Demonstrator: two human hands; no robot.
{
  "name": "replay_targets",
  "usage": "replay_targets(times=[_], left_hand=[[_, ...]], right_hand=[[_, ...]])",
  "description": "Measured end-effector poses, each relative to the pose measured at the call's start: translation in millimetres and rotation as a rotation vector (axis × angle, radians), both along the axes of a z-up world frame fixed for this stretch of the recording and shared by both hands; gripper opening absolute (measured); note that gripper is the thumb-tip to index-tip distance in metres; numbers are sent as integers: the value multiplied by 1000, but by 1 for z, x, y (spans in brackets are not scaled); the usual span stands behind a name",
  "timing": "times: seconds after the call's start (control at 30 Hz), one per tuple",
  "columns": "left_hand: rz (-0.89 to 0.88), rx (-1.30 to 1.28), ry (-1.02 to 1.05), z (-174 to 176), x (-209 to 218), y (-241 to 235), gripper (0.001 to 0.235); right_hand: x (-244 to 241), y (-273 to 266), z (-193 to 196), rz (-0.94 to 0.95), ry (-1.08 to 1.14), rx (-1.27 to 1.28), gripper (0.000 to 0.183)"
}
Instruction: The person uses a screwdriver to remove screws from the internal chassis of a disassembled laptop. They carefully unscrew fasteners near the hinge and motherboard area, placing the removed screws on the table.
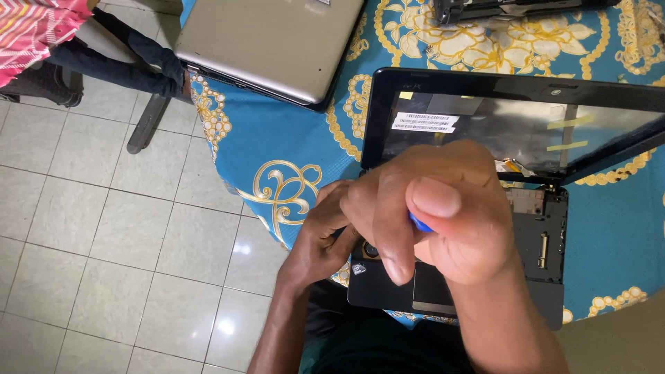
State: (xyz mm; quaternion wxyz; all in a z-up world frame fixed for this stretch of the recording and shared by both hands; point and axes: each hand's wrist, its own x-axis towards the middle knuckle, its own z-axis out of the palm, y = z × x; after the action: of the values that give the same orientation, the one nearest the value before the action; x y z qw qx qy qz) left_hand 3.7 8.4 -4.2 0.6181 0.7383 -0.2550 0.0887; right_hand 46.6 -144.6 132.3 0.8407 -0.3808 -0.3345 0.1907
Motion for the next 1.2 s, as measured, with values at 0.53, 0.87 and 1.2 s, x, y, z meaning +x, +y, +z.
replay_targets(times=[0.53,0.87,1.2], left_hand=[[140,75,-51,-16,-5,0,17],[83,82,-14,-7,-8,3,25],[150,94,-31,-15,-7,-2,16]], right_hand=[[-1,31,-22,-401,-154,24,37],[-11,10,1,-441,-17,-131,26],[9,6,1,120,-29,22,33]])
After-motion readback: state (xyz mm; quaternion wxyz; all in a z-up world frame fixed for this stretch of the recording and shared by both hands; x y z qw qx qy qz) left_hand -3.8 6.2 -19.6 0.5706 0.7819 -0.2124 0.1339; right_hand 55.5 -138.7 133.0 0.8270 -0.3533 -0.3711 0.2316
